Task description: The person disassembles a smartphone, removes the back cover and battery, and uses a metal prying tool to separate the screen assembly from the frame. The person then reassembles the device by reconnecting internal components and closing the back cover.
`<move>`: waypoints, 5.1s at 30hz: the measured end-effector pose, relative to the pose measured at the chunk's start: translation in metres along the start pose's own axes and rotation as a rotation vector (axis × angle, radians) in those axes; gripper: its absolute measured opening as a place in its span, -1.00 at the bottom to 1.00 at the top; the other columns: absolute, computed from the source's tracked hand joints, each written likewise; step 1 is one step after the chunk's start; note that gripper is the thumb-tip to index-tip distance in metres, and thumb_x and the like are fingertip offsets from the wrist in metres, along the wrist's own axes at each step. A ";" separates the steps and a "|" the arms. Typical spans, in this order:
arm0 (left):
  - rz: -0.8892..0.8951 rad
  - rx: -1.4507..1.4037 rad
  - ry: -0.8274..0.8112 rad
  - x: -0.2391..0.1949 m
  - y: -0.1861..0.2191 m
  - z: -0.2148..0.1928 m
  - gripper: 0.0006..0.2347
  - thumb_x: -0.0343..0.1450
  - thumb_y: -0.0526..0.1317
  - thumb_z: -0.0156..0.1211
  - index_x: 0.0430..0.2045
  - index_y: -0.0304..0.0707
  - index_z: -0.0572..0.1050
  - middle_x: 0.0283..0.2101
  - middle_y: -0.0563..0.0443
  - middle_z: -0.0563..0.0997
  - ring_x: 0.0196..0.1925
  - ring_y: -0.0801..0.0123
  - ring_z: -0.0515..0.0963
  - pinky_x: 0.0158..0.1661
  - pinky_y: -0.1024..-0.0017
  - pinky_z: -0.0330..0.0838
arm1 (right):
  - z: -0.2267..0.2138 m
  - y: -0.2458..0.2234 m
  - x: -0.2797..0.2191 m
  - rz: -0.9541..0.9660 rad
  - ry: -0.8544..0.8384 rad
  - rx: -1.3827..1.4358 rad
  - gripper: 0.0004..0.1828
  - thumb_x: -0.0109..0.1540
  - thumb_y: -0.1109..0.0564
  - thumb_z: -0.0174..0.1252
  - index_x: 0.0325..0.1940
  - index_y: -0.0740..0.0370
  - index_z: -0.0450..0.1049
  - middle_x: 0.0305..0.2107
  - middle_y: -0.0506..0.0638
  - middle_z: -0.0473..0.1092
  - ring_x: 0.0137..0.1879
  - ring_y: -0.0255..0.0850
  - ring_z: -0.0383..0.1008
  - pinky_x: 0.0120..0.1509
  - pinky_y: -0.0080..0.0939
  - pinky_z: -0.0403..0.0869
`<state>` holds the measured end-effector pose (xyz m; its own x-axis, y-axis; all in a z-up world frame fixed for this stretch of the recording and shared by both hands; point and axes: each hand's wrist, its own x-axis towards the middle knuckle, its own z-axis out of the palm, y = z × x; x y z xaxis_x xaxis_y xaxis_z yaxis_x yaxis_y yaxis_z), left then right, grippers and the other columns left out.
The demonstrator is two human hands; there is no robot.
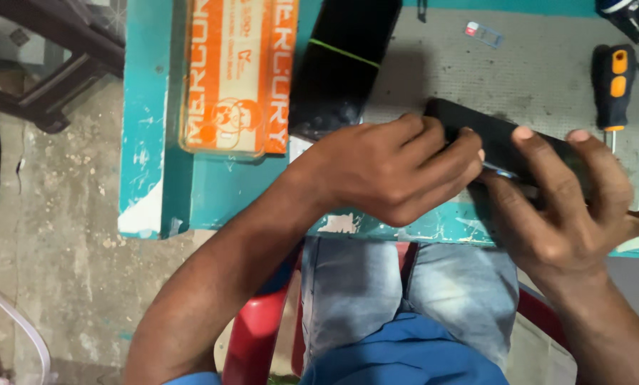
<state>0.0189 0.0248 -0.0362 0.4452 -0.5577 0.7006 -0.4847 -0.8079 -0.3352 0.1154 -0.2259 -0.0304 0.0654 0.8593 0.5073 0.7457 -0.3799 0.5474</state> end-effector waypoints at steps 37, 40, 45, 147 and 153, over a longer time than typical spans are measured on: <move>-0.049 -0.013 0.148 -0.017 0.010 0.038 -0.83 0.33 -0.14 0.24 -0.57 -0.24 0.58 -0.37 0.09 0.57 -0.22 0.30 0.59 -0.29 0.37 0.45 | 0.014 0.009 -0.009 -0.022 -0.022 0.710 -0.79 0.36 0.47 0.33 -0.05 0.41 0.42 0.00 0.32 0.55 0.19 0.10 0.63 0.28 -0.08 0.58; -0.065 0.034 0.161 -0.016 0.009 0.039 -0.83 0.34 -0.16 0.25 -0.61 -0.26 0.56 -0.38 0.09 0.55 -0.24 0.33 0.61 -0.34 0.39 0.46 | 0.020 0.014 -0.013 -0.082 0.034 0.680 -0.79 0.33 0.52 0.32 -0.03 0.46 0.44 0.00 0.37 0.55 0.15 0.15 0.63 0.26 -0.03 0.61; -0.106 -0.060 0.172 -0.018 0.006 0.035 -0.79 0.28 -0.10 0.24 -0.64 -0.26 0.55 -0.46 0.06 0.53 -0.50 0.35 0.62 -0.54 0.37 0.47 | 0.015 0.013 -0.008 0.062 -0.100 0.853 -0.56 0.33 0.36 0.34 0.23 0.45 0.33 0.14 0.32 0.42 0.32 0.08 0.50 0.43 -0.01 0.53; -1.410 -1.772 1.135 0.031 0.149 0.041 -0.77 0.62 -0.44 -0.09 0.11 -0.42 0.09 0.22 -0.44 0.37 -0.13 0.17 0.66 -0.24 0.36 0.62 | -0.005 0.010 0.002 0.361 -0.240 1.131 -0.59 0.26 0.32 0.37 0.16 0.32 0.45 0.26 0.19 0.40 0.38 -0.07 0.43 0.52 -0.13 0.40; -1.428 -1.797 1.133 0.029 0.148 0.038 -0.79 0.62 -0.44 -0.09 0.09 -0.41 0.10 0.21 -0.46 0.38 -0.17 0.16 0.66 -0.26 0.35 0.63 | -0.005 0.011 0.003 0.360 -0.238 1.139 -0.60 0.26 0.34 0.35 0.15 0.32 0.45 0.24 0.20 0.40 0.38 -0.06 0.43 0.52 -0.12 0.40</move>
<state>-0.0110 -0.1177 -0.0895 0.8140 0.5792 0.0431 -0.5185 0.6913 0.5032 0.1205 -0.2293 -0.0199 0.4193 0.8535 0.3094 0.8069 -0.1943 -0.5577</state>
